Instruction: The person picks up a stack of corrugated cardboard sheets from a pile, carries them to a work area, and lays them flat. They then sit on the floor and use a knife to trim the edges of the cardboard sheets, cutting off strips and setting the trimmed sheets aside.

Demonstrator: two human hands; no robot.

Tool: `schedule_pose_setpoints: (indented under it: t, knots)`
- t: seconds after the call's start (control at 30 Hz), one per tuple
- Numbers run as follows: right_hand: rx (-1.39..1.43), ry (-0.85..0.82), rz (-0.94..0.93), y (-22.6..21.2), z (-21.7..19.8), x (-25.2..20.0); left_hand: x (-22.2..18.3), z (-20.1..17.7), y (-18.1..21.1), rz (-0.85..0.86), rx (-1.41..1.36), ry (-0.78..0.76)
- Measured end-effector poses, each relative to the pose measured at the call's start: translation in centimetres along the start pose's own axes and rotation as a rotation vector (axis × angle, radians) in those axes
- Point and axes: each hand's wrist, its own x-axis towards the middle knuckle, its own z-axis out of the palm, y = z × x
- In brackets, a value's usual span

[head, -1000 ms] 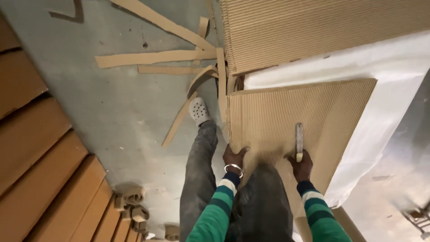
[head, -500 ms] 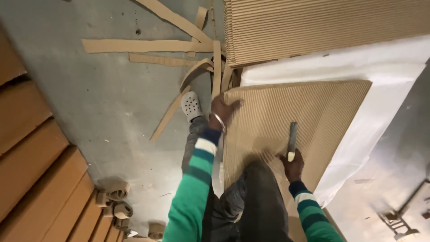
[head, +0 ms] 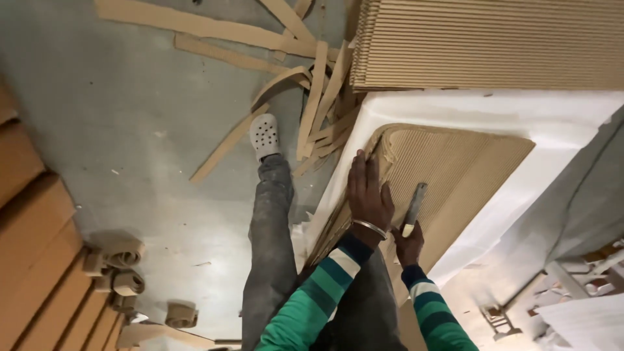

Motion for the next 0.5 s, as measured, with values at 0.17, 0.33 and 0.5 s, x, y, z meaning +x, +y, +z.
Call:
schedule_pose_setpoints:
  t: [0.17,0.33,0.5]
  knots:
    - [0.063,-0.015,-0.013,-0.7,0.0,-0.4,1.2,-1.1,-0.5,-0.049,-0.116,0.051]
    - [0.060,-0.013,-0.007,-0.2,0.1,-0.3,3.5,-1.4,-5.6,-0.078,-0.176,0.056]
    - [0.043,-0.017,-0.040,-1.3,-0.7,-0.9,6.2,-1.2,-9.8,-0.345,-0.390,-0.040]
